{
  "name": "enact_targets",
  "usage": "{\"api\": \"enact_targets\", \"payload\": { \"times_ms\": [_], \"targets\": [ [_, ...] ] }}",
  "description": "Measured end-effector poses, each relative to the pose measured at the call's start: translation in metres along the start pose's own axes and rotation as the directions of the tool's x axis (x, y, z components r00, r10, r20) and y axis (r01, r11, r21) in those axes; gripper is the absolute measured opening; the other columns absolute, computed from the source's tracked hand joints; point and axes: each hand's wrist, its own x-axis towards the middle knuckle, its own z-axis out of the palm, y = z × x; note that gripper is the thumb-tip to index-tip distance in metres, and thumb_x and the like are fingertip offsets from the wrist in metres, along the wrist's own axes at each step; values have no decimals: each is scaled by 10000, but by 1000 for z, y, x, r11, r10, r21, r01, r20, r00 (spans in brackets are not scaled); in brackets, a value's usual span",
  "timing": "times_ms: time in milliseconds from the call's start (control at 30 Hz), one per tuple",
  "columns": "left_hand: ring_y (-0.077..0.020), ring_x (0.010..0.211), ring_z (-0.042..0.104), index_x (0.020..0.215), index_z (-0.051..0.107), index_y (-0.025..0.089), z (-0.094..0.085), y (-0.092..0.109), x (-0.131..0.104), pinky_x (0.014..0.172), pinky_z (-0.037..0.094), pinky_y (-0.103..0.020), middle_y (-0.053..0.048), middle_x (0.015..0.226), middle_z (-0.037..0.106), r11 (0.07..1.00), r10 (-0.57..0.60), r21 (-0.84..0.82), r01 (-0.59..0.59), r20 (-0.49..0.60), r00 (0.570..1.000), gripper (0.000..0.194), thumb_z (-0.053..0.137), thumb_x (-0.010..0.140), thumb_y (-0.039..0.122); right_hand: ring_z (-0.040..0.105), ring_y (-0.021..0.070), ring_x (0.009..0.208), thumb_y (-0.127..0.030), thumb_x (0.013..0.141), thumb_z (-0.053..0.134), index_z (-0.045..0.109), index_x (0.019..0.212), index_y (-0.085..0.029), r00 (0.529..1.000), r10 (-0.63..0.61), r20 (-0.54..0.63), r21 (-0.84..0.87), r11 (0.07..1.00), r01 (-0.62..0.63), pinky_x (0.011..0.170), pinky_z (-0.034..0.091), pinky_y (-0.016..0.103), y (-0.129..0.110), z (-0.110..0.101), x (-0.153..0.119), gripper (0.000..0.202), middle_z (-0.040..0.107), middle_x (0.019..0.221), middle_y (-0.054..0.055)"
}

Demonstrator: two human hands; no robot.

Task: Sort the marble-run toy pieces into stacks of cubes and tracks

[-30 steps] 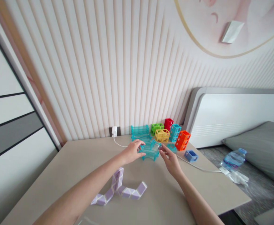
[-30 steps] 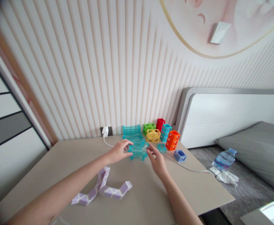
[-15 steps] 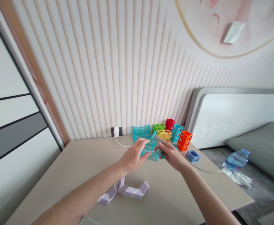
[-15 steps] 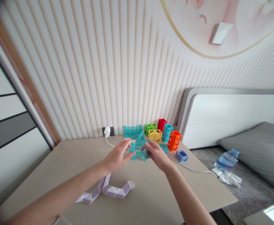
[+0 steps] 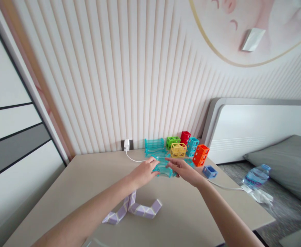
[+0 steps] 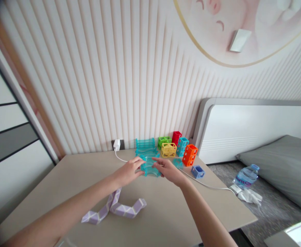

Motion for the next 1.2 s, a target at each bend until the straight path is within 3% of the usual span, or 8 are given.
{"api": "enact_targets", "payload": {
  "times_ms": [100,233,367,433,633,1200],
  "targets": [
    [-193,895,706,1213,654,183,7,-7,6,916,572,-340,-79,1153,665,998,-66,16,66,-45,997,365,726,856,176,622,179,768,-652,832,671,668,1330,-187,976,-99,-195,-50,995,91,696,541,335,13,4,3,681,722,1122,107],
    [-203,915,706,1215,646,202,16,-10,16,911,577,-359,-87,1175,661,994,-97,39,100,-67,993,363,707,859,172,653,258,1030,-556,810,739,682,1288,-234,933,-189,-306,-130,979,156,937,532,414,30,15,0,580,664,1257,106],
    [-257,1059,690,1224,639,188,24,-6,19,971,556,-400,-107,1177,668,989,-115,90,119,-54,992,358,705,872,202,665,289,1105,-498,893,669,661,1312,-240,849,-352,-393,-324,917,230,1010,515,454,53,26,-3,492,675,1254,119],
    [-278,1124,672,1218,641,181,27,-4,18,997,541,-406,-116,1187,669,985,-122,120,126,-35,992,346,705,880,221,652,301,1156,-490,923,630,637,1342,-237,830,-387,-401,-396,890,224,1029,509,468,62,28,-3,490,675,1276,127],
    [-280,1123,677,1171,656,195,30,-1,14,983,540,-391,-114,1210,660,971,-149,189,145,7,989,261,658,913,235,629,310,1222,-476,945,591,628,1348,-231,837,-383,-390,-493,855,161,1066,490,486,72,30,-1,473,678,1308,129],
    [-290,1111,679,1180,627,184,31,-1,12,960,539,-389,-128,1216,642,948,-188,268,169,44,981,287,662,906,261,640,293,1184,-435,937,573,588,1368,-231,861,-329,-387,-453,882,133,1048,492,473,80,35,3,477,675,1278,130]
  ]
}}
